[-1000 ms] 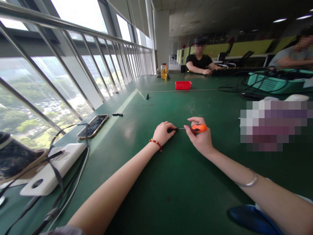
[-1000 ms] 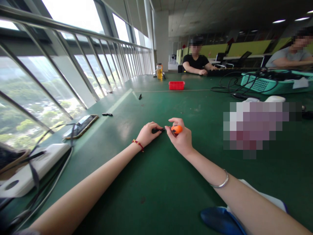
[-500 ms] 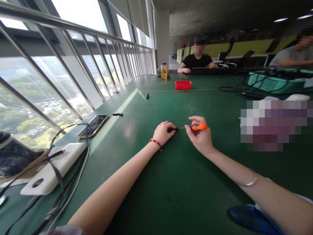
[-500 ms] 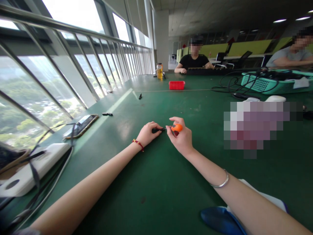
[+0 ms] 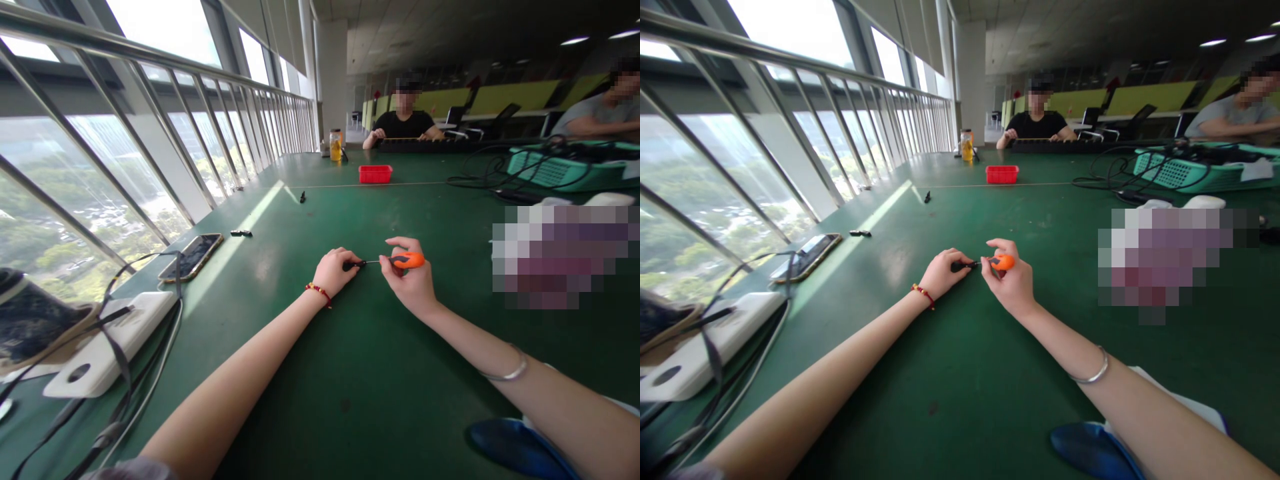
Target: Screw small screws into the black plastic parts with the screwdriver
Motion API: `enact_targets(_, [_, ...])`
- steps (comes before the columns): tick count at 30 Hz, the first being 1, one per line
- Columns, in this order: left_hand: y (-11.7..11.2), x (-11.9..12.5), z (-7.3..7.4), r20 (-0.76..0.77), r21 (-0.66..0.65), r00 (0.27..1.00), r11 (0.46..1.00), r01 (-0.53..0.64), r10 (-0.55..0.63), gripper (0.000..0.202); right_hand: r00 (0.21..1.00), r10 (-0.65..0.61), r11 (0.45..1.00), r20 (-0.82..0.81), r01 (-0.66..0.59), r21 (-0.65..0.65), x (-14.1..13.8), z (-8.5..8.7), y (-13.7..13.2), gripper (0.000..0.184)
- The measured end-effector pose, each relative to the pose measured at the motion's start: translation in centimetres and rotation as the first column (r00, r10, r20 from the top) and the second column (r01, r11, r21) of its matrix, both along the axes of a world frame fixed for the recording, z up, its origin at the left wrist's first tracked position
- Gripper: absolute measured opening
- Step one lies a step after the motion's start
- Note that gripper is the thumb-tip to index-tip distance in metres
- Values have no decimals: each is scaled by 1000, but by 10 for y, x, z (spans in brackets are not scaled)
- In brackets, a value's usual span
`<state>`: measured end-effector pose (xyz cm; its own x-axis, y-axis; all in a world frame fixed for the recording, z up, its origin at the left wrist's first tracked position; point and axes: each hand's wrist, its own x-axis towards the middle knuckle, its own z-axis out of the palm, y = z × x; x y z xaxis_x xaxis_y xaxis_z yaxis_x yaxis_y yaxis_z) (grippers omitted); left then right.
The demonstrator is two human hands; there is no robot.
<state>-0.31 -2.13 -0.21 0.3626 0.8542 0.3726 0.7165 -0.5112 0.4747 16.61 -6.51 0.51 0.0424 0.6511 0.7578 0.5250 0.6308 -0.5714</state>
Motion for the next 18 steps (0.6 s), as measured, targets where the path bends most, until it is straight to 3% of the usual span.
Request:
enact_targets(4, [0, 0, 0, 4, -2, 1000, 1000, -1, 1, 15, 1000, 29, 999, -9, -29, 22, 1, -2, 1, 27])
enact_targets(12, [1, -1, -1, 5, -2, 1000, 1000, 2, -2, 15, 1000, 4, 1000, 6, -4, -17, 0, 1, 0, 17])
enact_targets(18, [1, 0, -1, 14, -2, 1000, 1000, 4, -4, 14, 999, 36, 999, -15, -35, 20, 1, -1, 1, 26])
